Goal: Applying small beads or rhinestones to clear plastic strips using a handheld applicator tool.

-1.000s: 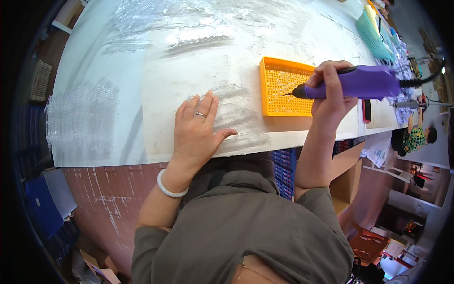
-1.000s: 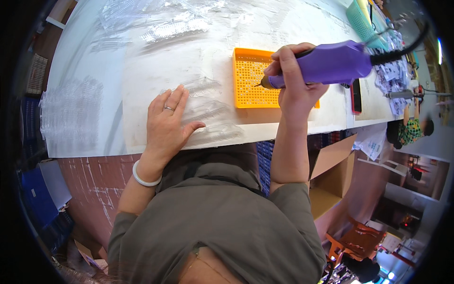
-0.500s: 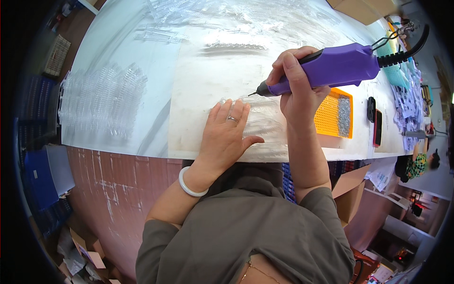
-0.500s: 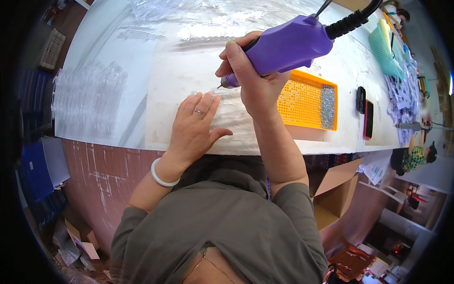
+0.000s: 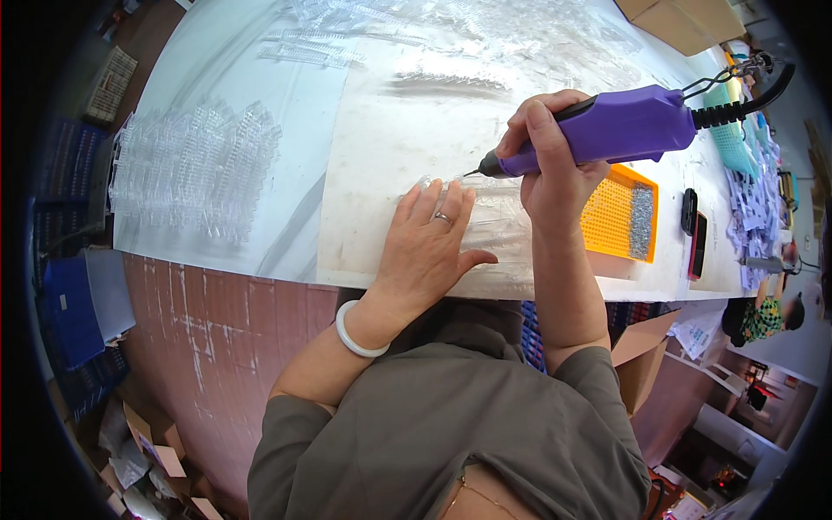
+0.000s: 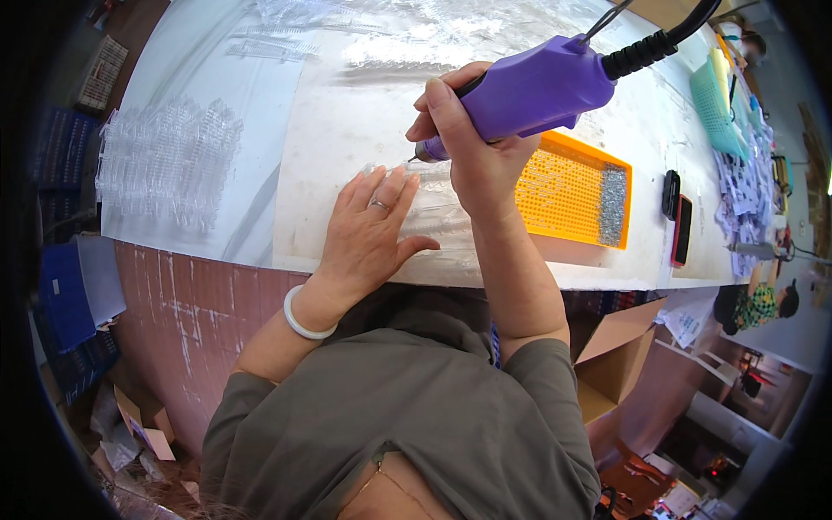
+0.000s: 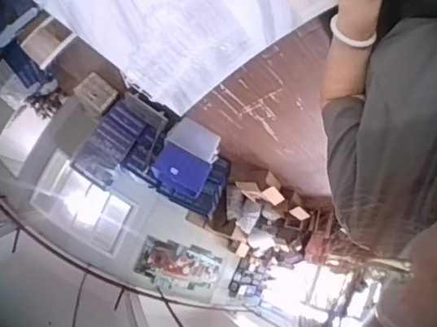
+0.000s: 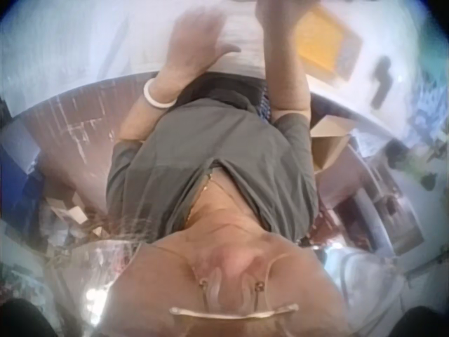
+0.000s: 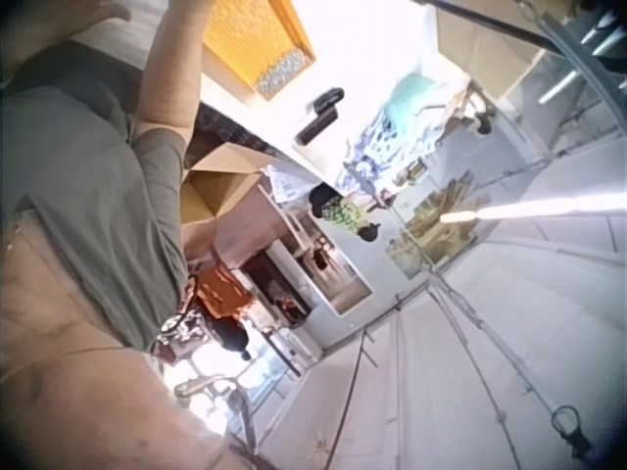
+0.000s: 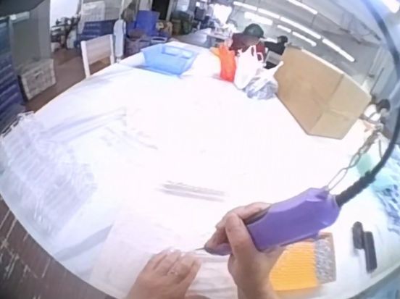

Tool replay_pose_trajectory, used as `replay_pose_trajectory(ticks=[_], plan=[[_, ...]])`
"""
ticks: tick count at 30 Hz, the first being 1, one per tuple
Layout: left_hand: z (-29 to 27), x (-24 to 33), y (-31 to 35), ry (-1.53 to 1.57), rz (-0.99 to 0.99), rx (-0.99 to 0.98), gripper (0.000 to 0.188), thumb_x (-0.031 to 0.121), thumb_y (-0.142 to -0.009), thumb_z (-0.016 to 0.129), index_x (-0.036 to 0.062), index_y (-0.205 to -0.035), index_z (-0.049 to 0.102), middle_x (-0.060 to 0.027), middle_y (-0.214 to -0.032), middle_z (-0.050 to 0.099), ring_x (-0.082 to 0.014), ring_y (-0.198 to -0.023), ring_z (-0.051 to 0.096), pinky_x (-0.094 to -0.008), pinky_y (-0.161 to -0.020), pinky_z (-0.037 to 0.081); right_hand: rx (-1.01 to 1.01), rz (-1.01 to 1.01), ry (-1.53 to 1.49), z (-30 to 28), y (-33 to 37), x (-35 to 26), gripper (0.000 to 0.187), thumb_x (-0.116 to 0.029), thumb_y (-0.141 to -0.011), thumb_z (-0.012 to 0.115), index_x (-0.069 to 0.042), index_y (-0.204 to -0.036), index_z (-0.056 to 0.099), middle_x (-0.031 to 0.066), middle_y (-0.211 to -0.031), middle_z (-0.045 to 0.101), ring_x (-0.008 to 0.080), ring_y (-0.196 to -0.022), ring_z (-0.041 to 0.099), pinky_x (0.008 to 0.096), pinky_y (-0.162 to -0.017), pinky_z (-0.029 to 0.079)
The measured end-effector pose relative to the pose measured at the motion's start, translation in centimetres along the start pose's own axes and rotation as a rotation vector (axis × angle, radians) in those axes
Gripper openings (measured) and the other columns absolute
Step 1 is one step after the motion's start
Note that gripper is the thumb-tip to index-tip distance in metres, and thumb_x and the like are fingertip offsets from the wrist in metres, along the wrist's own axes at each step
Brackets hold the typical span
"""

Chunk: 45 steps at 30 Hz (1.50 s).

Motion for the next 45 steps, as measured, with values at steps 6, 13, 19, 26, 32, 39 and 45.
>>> replay_pose_trajectory(ticks=[6, 13, 19, 26, 32, 39, 45], plan=[[0.0, 0.0, 0.0, -0.024, 0.001, -0.017, 0.077, 0.051, -0.074, 0.072, 0.0015, -0.130, 0.052, -0.0121, -0.132, 0.050, -0.0317, -0.123, 0.045, -0.0466, -0.105, 0.037, -0.037, -0.007, -0.063, 0.3, -0.1, 0.2, 0.003, 0.000, -0.087, 0.064, 0.000, -0.088, 0.062, 0.0073, -0.074, 0.066, 0.0134, -0.058, 0.066, 0.0250, -0.054, 0.056], [0.2, -0.1, 0.1, -0.005, -0.003, -0.013, 0.077, 0.050, -0.074, 0.073, 0.0020, -0.130, 0.052, -0.0124, -0.132, 0.049, -0.0317, -0.123, 0.045, -0.0467, -0.105, 0.037, -0.101, 0.021, 0.051, 1.5, 0.1, 0.3, 0.004, 0.001, -0.087, 0.066, -0.001, -0.088, 0.061, 0.0057, -0.072, 0.065, 0.0113, -0.058, 0.066, 0.0188, -0.048, 0.048], [0.1, -0.1, 0.0, 0.001, -0.008, -0.009, 0.076, 0.049, -0.073, 0.074, 0.0016, -0.129, 0.053, -0.0122, -0.131, 0.049, -0.0311, -0.122, 0.045, -0.0461, -0.105, 0.037, -0.057, 0.017, 0.019, 1.2, 0.2, 0.2, 0.005, 0.001, -0.087, 0.065, -0.001, -0.087, 0.061, 0.0062, -0.072, 0.065, 0.0116, -0.058, 0.066, 0.0201, -0.049, 0.050], [0.2, -0.2, 0.1, -0.001, -0.004, -0.006, 0.077, 0.050, -0.072, 0.074, 0.0013, -0.129, 0.054, -0.0122, -0.131, 0.050, -0.0308, -0.122, 0.045, -0.0457, -0.105, 0.037, -0.062, -0.020, -0.018, 1.3, 0.2, 0.0, 0.005, 0.003, -0.087, 0.064, -0.001, -0.087, 0.060, 0.0063, -0.072, 0.064, 0.0114, -0.058, 0.066, 0.0212, -0.051, 0.052], [0.3, -0.2, 0.1, -0.002, -0.007, -0.012, 0.077, 0.049, -0.072, 0.074, 0.0019, -0.129, 0.054, -0.0120, -0.131, 0.049, -0.0309, -0.122, 0.045, -0.0463, -0.105, 0.037, -0.075, 0.012, 0.038, 1.4, 0.6, 0.1, 0.005, 0.002, -0.087, 0.064, -0.001, -0.087, 0.060, 0.0053, -0.072, 0.064, 0.0103, -0.058, 0.065, 0.0190, -0.047, 0.047], [0.4, -0.3, 0.1, 0.002, -0.014, -0.016, 0.079, 0.049, -0.072, 0.075, 0.0021, -0.131, 0.051, -0.0114, -0.133, 0.048, -0.0304, -0.123, 0.044, -0.0465, -0.106, 0.036, -0.093, 0.015, 0.155, 2.8, -0.1, 0.2, 0.004, 0.003, -0.085, 0.063, 0.000, -0.083, 0.061, 0.0077, -0.068, 0.064, 0.0128, -0.052, 0.063, 0.0238, -0.050, 0.052], [0.6, -0.4, 0.1, 0.011, -0.020, -0.048, 0.079, 0.048, -0.072, 0.076, 0.0021, -0.130, 0.050, -0.0099, -0.133, 0.047, -0.0294, -0.126, 0.041, -0.0462, -0.107, 0.034, -0.203, 0.015, 0.157, 3.4, -0.2, 0.6, 0.007, 0.001, -0.083, 0.068, -0.001, -0.084, 0.061, 0.0069, -0.068, 0.064, 0.0117, -0.054, 0.064, 0.0223, -0.051, 0.052]])
Point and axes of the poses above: each hand's wrist, its own y-axis away from the middle knuckle, its own z-axis out of the palm, x = y × z, the point moved 7 cm from there along -y, towards the middle knuckle
